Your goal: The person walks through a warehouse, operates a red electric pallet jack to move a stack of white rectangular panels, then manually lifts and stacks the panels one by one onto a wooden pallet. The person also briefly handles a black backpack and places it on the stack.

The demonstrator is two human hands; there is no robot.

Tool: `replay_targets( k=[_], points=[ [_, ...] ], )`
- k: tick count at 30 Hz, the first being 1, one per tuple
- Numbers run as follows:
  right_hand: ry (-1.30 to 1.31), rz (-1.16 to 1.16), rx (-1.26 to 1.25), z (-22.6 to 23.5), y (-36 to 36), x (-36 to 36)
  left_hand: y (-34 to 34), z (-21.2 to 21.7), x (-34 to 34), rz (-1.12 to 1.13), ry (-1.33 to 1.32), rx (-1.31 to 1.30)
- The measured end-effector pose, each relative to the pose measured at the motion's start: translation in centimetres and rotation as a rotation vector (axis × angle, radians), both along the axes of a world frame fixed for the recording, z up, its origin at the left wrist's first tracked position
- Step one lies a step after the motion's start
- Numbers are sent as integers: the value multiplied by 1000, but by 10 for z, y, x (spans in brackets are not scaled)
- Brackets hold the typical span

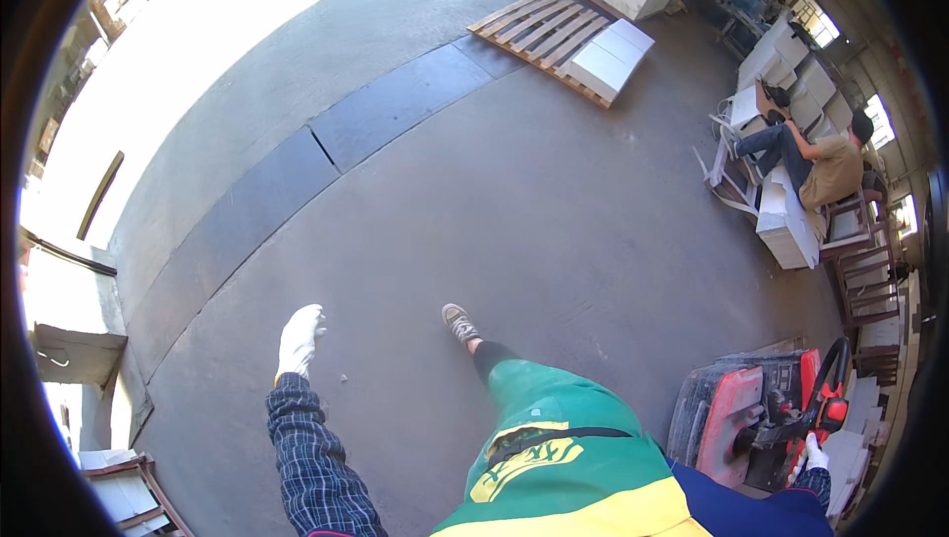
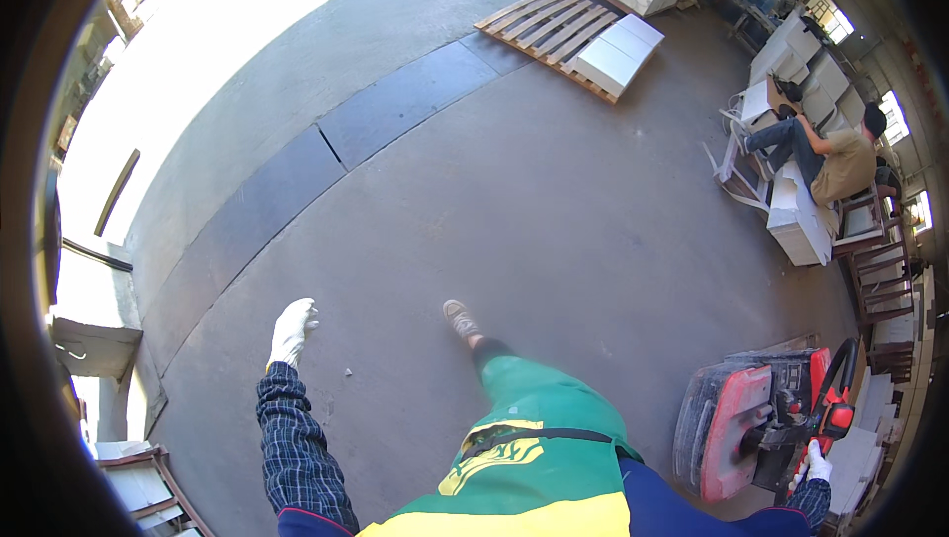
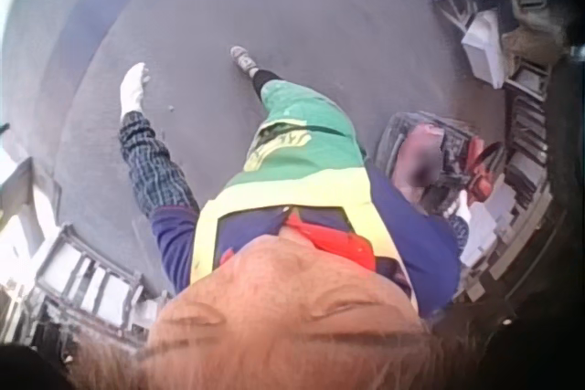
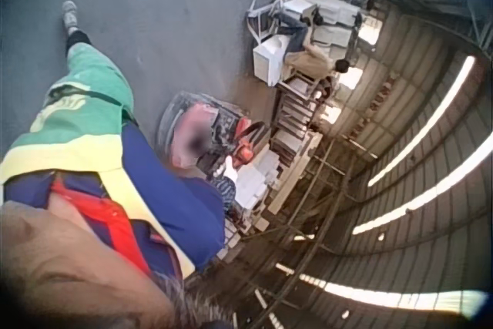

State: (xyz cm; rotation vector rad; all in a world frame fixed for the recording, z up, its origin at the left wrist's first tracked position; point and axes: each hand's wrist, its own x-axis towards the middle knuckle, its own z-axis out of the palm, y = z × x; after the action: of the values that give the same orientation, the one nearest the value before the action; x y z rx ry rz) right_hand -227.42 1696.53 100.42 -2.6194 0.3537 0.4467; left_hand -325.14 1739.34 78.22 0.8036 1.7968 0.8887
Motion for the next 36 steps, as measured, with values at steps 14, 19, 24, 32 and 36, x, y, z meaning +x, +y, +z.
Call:
replay_targets(
  k=[14,19,24,32,36],
  points=[
    [14,40,66,-33,236,-124,-52,-83,-64,482,-271,-812],
    [-29,87,18,-29,356,-251,55,-97,-131,356,-252,-772],
    [-48,101,15,-31,438,-323,244,-62,-274,367,-80,-443],
    [-2,4,41,-7,529,-361,488,-25,-370,287,-74,-165],
    [22,-15,43,-8,603,-423,550,-73,-389,147,-81,-271]
  ],
)
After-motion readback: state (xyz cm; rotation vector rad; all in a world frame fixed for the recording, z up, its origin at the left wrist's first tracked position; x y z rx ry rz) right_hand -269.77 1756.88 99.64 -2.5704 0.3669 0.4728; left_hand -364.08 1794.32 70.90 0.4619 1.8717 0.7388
